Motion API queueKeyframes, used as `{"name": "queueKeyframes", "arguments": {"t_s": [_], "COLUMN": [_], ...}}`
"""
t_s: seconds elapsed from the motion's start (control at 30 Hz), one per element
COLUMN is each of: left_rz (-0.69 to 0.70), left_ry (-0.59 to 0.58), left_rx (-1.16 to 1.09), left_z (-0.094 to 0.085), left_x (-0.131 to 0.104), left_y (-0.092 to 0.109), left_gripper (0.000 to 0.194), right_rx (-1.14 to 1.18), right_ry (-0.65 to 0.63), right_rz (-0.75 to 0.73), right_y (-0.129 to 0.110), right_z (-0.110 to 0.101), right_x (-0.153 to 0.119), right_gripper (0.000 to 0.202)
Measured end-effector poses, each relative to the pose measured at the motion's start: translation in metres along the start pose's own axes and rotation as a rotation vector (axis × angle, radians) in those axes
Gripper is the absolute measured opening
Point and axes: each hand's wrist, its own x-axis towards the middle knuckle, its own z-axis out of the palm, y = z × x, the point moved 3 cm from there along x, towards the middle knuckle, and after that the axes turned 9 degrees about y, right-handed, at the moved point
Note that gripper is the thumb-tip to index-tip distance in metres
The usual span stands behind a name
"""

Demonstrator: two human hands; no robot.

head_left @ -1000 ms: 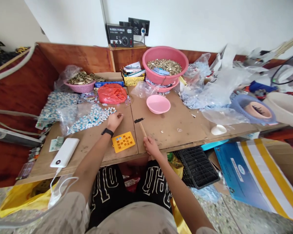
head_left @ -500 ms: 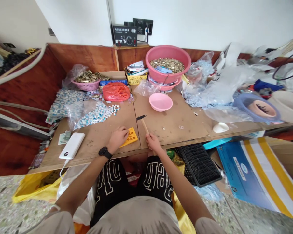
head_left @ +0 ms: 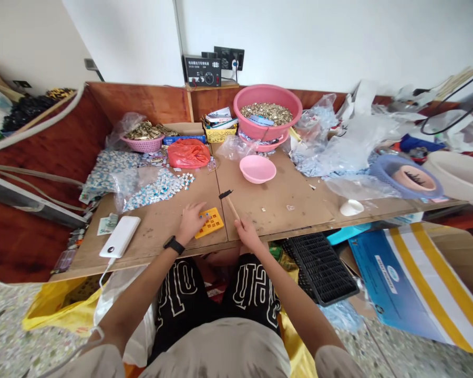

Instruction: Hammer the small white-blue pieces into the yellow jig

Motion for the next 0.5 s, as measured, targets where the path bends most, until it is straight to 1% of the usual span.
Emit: {"name": "queueKeyframes", "arguments": {"t_s": [0.07,0.1,0.13,0.2,0.27,0.33,0.4,0.47,0.5], "left_rz": [0.015,0.024,0.032,0.034,0.017,-0.007,-0.014,-0.036,-0.066], "left_ry": [0.082,0.118,0.142,0.159,0.153,0.141,0.136,0.145,0.15], "left_rx": [0.05,0.069,0.08,0.083,0.08,0.074,0.063,0.05,0.052], "left_z": [-0.01,-0.016,-0.021,-0.028,-0.031,-0.031,-0.03,-0.029,-0.029], "left_x": [-0.008,-0.014,-0.021,-0.036,-0.051,-0.062,-0.065,-0.055,-0.045], "left_y": [-0.001,-0.002,-0.004,-0.011,-0.019,-0.028,-0.037,-0.045,-0.051], "left_gripper": [0.065,0.067,0.067,0.063,0.059,0.056,0.052,0.044,0.041], "right_rx": [-0.08,-0.138,-0.209,-0.372,-0.518,-0.603,-0.582,-0.418,-0.297], "right_ry": [-0.004,-0.009,-0.013,-0.013,-0.035,-0.088,-0.106,-0.06,-0.028], "right_rz": [-0.072,-0.126,-0.185,-0.281,-0.299,-0.284,-0.276,-0.232,-0.183], "right_y": [-0.008,-0.011,-0.015,-0.018,-0.018,-0.015,-0.013,-0.01,-0.008], "right_z": [-0.008,-0.011,-0.011,-0.009,-0.004,-0.001,-0.002,-0.006,-0.007], "right_x": [-0.008,-0.014,-0.021,-0.033,-0.042,-0.043,-0.038,-0.03,-0.025], "right_gripper": [0.039,0.034,0.03,0.031,0.033,0.03,0.027,0.029,0.031]}}
